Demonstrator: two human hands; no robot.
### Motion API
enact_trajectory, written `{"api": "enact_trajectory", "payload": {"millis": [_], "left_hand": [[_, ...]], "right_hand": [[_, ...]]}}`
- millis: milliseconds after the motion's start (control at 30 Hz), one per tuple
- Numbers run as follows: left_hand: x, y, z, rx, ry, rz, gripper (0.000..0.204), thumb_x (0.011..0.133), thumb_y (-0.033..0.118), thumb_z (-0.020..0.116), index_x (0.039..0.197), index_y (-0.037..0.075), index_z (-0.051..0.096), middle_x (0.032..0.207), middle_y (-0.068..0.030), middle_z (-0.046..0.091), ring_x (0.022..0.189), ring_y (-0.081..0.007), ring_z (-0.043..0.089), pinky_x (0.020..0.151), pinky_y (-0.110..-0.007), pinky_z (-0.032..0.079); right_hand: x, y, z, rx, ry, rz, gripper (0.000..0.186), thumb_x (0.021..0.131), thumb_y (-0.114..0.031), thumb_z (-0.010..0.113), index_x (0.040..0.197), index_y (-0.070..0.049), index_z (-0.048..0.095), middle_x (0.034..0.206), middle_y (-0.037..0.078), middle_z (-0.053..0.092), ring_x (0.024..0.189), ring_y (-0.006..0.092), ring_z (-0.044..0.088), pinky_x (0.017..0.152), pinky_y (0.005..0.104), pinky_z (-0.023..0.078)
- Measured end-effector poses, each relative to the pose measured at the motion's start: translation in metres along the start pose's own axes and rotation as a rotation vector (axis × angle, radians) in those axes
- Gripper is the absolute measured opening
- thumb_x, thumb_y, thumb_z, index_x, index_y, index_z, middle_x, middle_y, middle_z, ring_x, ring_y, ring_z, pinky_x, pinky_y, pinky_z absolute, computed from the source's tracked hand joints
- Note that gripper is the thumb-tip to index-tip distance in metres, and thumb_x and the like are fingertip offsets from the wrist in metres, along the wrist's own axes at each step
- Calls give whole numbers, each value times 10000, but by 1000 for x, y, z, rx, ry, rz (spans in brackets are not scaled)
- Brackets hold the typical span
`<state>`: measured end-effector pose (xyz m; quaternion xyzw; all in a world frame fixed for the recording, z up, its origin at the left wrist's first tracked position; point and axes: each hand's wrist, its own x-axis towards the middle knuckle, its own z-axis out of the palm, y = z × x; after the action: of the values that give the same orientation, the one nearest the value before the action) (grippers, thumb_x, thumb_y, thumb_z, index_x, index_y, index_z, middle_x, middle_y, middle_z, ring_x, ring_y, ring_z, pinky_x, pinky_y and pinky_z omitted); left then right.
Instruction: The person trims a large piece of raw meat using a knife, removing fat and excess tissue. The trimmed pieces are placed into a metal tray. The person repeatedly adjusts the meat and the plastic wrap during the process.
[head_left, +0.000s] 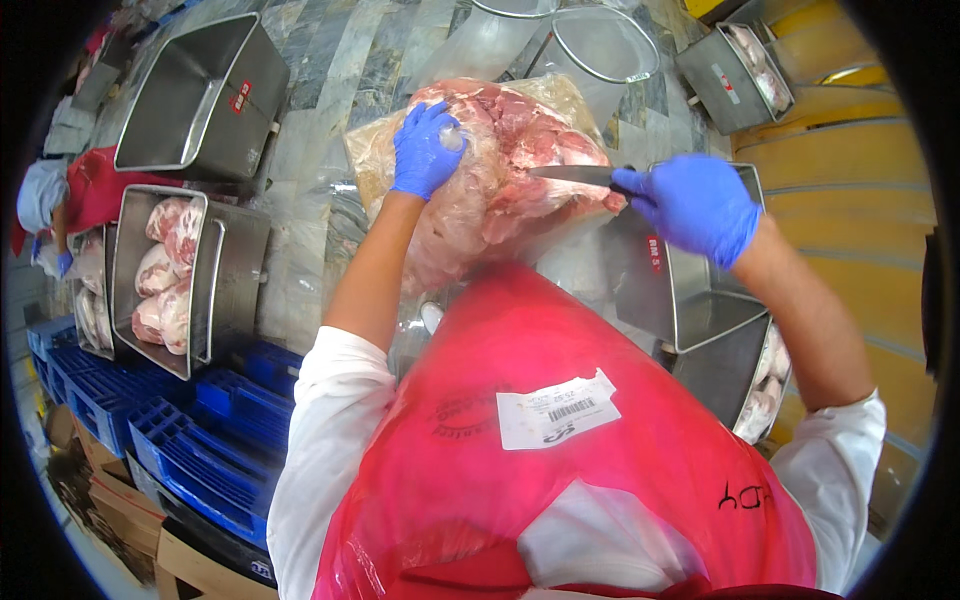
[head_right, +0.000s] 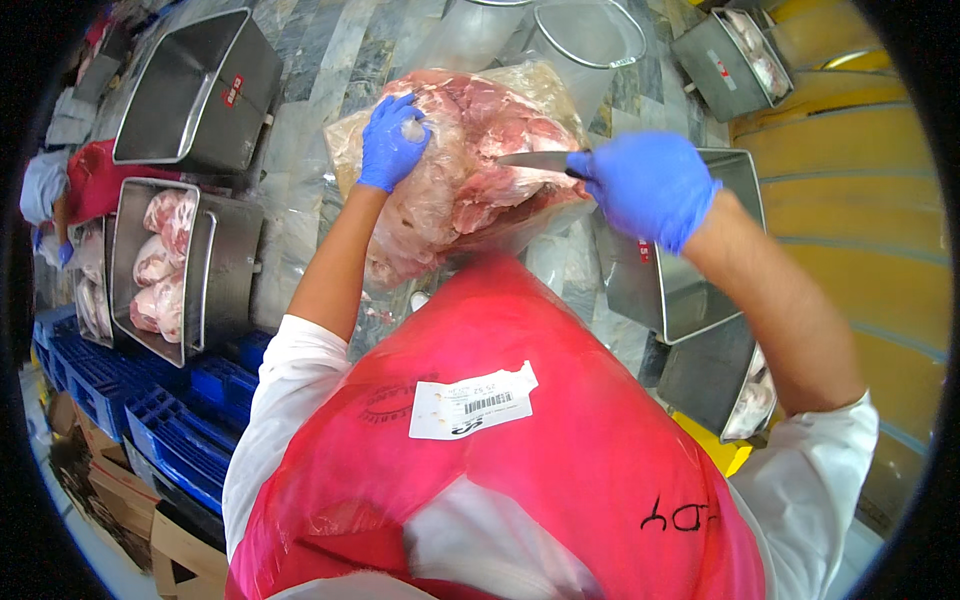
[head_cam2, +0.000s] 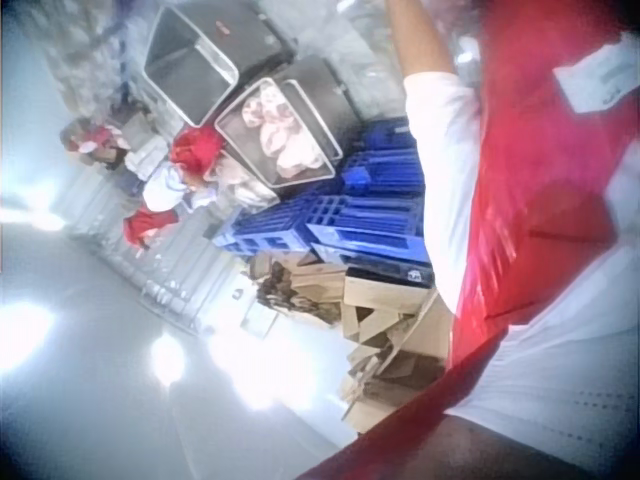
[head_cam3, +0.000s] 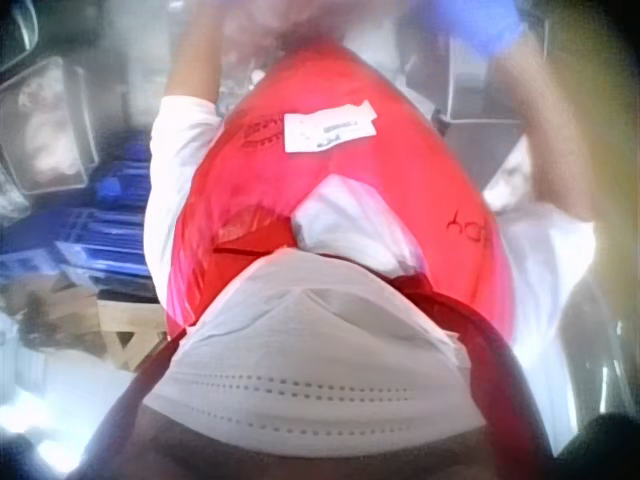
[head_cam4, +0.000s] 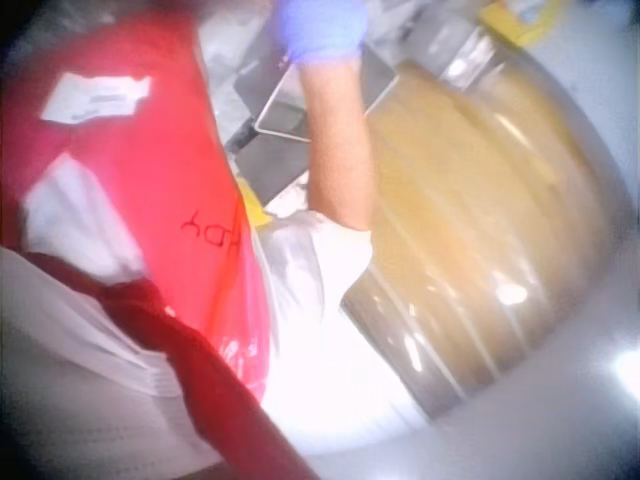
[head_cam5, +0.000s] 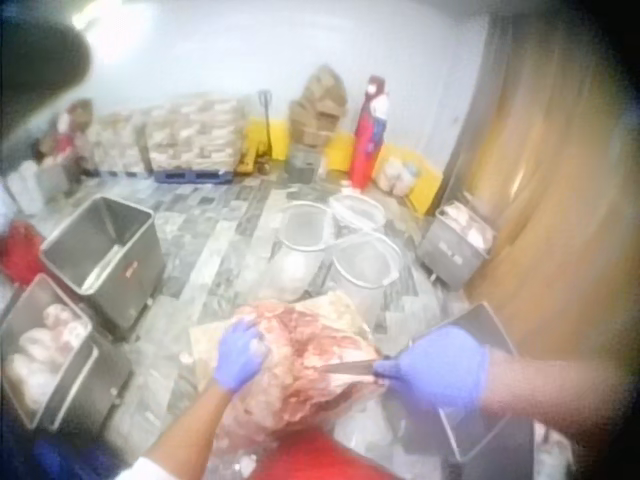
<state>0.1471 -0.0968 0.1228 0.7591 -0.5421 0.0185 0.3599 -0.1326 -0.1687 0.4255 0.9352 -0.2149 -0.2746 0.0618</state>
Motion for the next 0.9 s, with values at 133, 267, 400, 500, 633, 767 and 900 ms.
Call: {"api": "enact_trajectory", "payload": {"millis": [133, 267, 400, 500, 633, 767, 900], "left_hand": [[-3, -4, 7, -52, 19, -36, 255, 797, 311, 724, 1019, 186, 704, 1369, -24, 596, 1339, -317, 474, 1093, -462, 373], [-7, -8, 12, -91, 29, -80, 254, 792, 342, 718, 1016, 223, 703, 1381, 39, 576, 1367, -273, 438, 1092, -500, 328], [-10, -4, 8, -95, 42, -101, 242, 789, 327, 732, 1003, 214, 712, 1382, 17, 586, 1361, -286, 452, 1089, -488, 349], [-13, -2, 4, -83, 44, -118, 238, 789, 315, 740, 1001, 213, 713, 1385, 8, 590, 1360, -293, 458, 1087, -481, 360], [-15, -5, 8, -124, 89, -95, 225, 785, 304, 741, 991, 217, 709, 1385, 17, 592, 1359, -291, 458, 1088, -489, 353], [-12, -3, 4, -130, 61, -128, 214, 782, 297, 741, 977, 216, 707, 1379, 25, 598, 1356, -290, 463, 1090, -487, 352], [-10, -5, 4, -138, 62, -128, 214, 778, 301, 743, 972, 218, 705, 1378, 29, 597, 1356, -289, 463, 1092, -482, 349]], "right_hand": [[26, 0, -41, -21, -66, -18, 236, 912, -279, 617, 1097, -197, 740, 902, 159, 714, 851, 353, 689, 756, 463, 553], [46, -14, -52, -34, -162, -40, 214, 903, -263, 621, 1056, -197, 755, 909, 156, 719, 869, 342, 696, 778, 460, 557], [62, -37, -54, -99, -207, -123, 240, 888, -181, 624, 1104, -182, 729, 841, 142, 709, 788, 349, 683, 725, 466, 541], [56, -64, -55, -249, -77, -252, 202, 875, -174, 627, 1057, -142, 710, 790, 134, 695, 764, 351, 678, 690, 462, 535], [63, -62, -47, -203, 18, -310, 189, 870, -191, 641, 1038, -124, 696, 751, 140, 673, 723, 366, 663, 655, 465, 526], [62, -49, -67, -182, -61, -228, 215, 877, -208, 642, 1063, -132, 719, 766, 162, 671, 731, 374, 659, 666, 474, 528], [63, -56, -88, -197, -163, -171, 232, 883, -224, 642, 1077, -142, 739, 785, 177, 674, 761, 372, 663, 689, 480, 533]]}}
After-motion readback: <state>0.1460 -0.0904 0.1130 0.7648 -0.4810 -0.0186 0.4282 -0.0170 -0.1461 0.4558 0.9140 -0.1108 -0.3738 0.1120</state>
